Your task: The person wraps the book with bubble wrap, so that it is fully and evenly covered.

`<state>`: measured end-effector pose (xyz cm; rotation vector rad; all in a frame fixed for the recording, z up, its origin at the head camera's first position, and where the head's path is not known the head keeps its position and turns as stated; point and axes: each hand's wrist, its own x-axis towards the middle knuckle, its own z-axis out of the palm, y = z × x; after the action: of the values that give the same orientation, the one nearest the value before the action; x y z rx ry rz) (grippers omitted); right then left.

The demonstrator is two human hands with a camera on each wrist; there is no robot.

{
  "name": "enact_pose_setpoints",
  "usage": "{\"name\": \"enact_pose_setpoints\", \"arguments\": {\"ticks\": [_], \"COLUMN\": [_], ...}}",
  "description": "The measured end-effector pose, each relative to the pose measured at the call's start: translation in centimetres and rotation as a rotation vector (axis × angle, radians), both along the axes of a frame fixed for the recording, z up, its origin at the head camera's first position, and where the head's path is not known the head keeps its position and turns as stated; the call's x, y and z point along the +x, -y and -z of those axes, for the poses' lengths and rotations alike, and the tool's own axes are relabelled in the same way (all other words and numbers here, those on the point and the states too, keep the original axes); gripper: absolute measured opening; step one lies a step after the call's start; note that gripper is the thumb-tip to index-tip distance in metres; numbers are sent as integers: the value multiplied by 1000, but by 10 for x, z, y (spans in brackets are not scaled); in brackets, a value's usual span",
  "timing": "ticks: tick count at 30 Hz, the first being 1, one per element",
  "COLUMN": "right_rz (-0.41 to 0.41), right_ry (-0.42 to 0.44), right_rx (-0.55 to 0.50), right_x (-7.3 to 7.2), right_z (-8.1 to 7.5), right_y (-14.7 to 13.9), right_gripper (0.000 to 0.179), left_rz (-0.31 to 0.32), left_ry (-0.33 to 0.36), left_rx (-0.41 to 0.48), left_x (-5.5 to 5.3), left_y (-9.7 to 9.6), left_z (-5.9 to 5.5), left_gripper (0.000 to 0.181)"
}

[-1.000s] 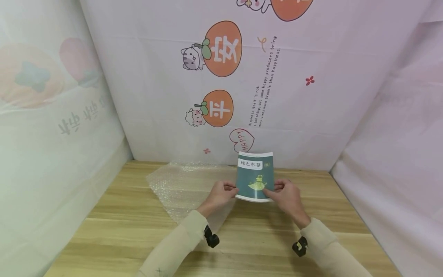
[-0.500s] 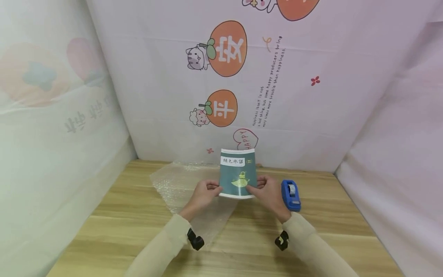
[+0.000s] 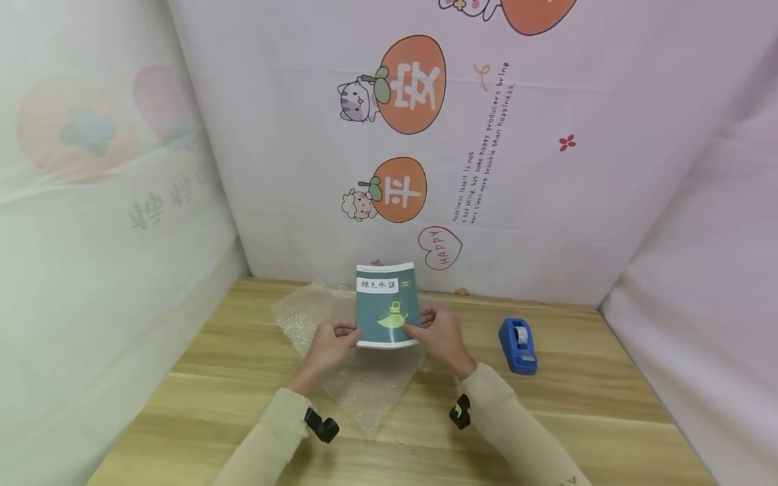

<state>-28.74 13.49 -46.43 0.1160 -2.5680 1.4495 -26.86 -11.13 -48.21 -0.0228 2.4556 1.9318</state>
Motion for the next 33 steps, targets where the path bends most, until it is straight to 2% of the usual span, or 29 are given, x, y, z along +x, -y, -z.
{"name": "enact_pose_setpoints", "arguments": {"ticks": [9, 15, 18, 24, 33], "right_rz": [-58, -100, -106, -119, -123], "right_ry": [69, 125, 156, 162, 201], "right_rx": [40, 70, 88, 93, 90], "right_x": [-10, -13, -14, -16, -18], "right_z": [19, 25, 28, 37, 48], "right_y": [14, 20, 25, 30, 34], "right_gripper": [39, 41, 41, 34, 39], "left_rz": [-13, -36, -52, -74, -87], "left_ry": [-37, -3, -11, -18, 11], "left_rx": [-79, -134, -149, -173, -225], "left_x": [6, 7, 7, 8, 5], "left_y": [13, 16, 18, 20, 25], "left_z": [11, 18, 24, 28, 33], "left_gripper": [23, 24, 23, 20, 18]}}
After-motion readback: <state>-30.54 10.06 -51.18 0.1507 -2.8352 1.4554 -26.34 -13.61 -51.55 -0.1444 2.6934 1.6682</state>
